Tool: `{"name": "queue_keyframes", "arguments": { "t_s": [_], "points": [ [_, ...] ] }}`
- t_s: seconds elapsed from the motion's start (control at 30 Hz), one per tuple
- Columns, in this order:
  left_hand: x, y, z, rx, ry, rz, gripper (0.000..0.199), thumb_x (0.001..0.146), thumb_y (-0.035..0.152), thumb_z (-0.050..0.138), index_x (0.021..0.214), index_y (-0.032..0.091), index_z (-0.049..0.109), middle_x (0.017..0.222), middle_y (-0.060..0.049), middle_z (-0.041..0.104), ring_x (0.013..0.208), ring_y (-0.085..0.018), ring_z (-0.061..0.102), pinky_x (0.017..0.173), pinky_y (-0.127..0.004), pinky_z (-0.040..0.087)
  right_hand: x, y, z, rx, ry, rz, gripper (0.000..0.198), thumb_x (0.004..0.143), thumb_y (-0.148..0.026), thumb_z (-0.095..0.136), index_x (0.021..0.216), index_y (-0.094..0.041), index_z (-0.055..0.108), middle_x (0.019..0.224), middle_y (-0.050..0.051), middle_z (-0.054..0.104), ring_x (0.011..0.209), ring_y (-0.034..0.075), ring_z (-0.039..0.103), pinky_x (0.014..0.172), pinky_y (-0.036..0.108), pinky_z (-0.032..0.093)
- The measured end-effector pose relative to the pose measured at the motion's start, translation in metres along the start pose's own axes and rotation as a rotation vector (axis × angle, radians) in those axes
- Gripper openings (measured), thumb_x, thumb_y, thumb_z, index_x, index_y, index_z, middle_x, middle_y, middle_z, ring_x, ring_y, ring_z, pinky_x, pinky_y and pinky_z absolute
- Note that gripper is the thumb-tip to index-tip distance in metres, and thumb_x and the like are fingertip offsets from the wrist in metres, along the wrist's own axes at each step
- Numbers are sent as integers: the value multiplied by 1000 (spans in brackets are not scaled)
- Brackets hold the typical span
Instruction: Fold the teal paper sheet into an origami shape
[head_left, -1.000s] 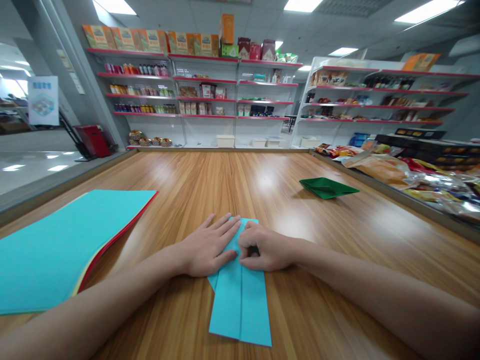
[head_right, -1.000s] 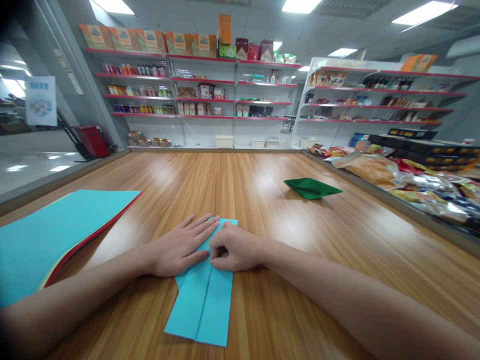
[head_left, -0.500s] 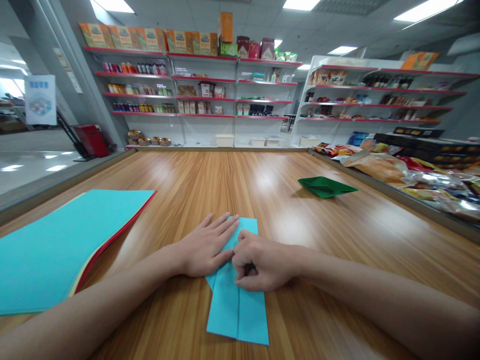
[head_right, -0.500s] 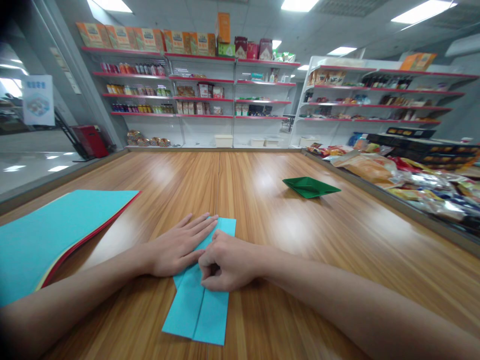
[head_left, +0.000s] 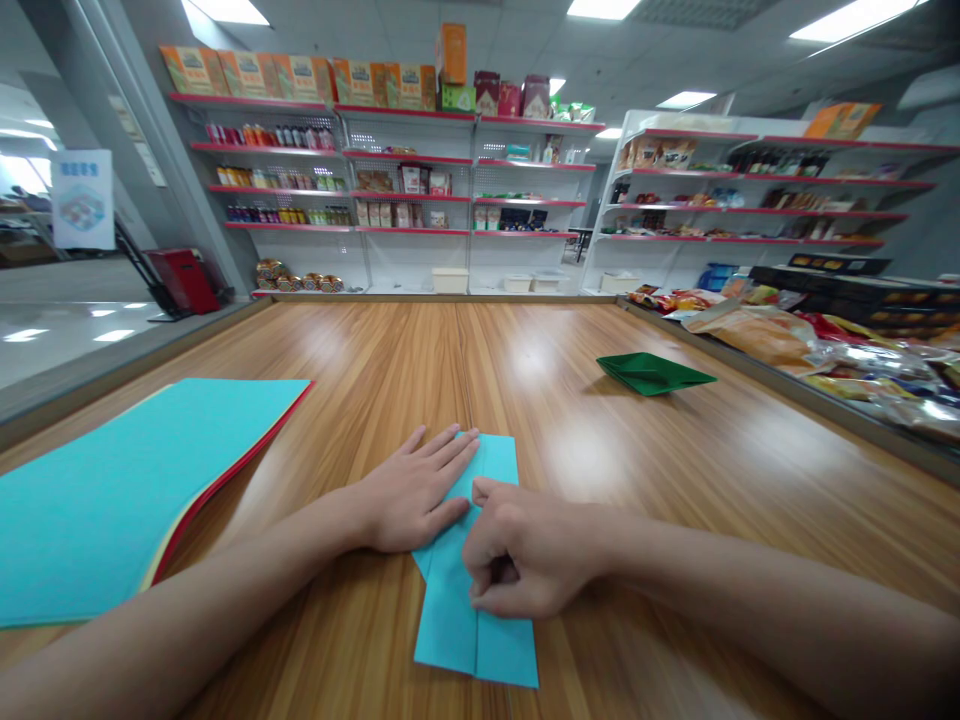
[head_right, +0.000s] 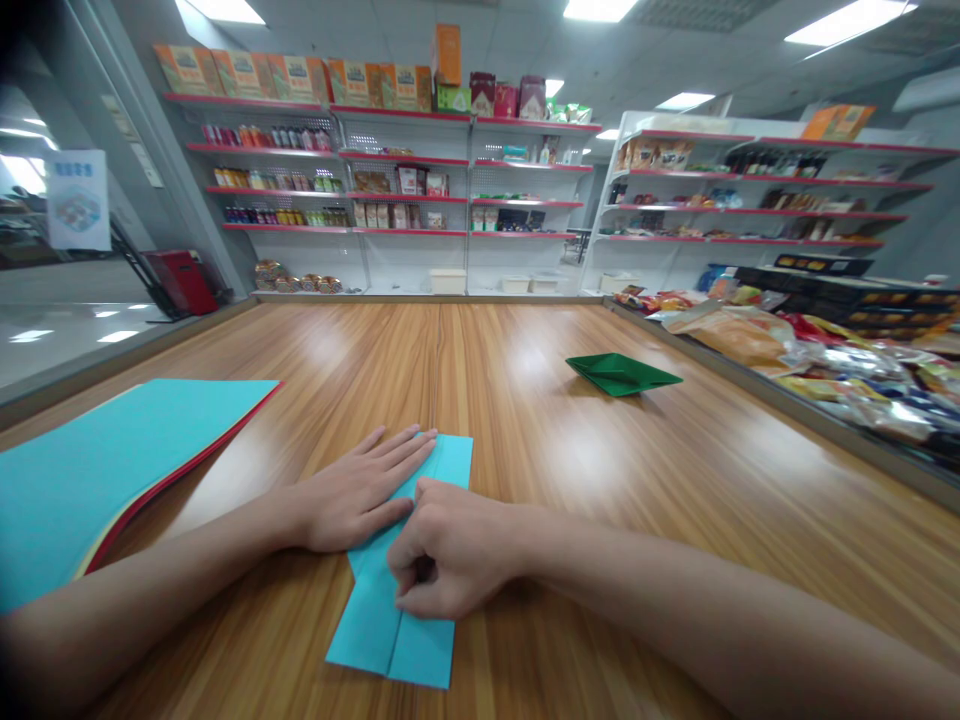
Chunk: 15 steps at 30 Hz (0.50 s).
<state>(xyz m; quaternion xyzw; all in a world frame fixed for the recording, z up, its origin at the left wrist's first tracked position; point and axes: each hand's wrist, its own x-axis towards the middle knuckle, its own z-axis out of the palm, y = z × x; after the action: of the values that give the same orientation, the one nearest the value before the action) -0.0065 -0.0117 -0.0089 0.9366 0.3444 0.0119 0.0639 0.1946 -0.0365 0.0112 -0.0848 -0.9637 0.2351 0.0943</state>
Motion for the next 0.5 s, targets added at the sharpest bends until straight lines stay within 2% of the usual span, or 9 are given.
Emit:
{"name": "queue_keyframes", "arguments": {
  "t_s": [0.1,0.33,0.5],
  "points": [
    [0,0,0,-3,1,0,69,93,58,18,148,22,1,155,-8,6,142,-28,4,111,-53,9,1,-5,2,-7,-7,-16,10,70,-12,60,60,-15,61,59,-4,64,54,7,50,82,29,36],
    [-1,0,0,-15,2,1,71,92,59,19,148,21,0,155,-10,6,141,-29,4,110,-55,9,6,-15,7,24,-23,-68,14,69,-15,61,56,-15,59,54,-6,61,50,6,46,93,31,32],
    [-2,-1,0,-14,7,11,71,92,59,20,148,21,-1,154,-10,5,141,-30,4,110,-55,9,7,-15,11,56,6,-103,13,68,-14,62,55,-14,60,54,-6,62,50,5,46,93,31,30]
  ]
}}
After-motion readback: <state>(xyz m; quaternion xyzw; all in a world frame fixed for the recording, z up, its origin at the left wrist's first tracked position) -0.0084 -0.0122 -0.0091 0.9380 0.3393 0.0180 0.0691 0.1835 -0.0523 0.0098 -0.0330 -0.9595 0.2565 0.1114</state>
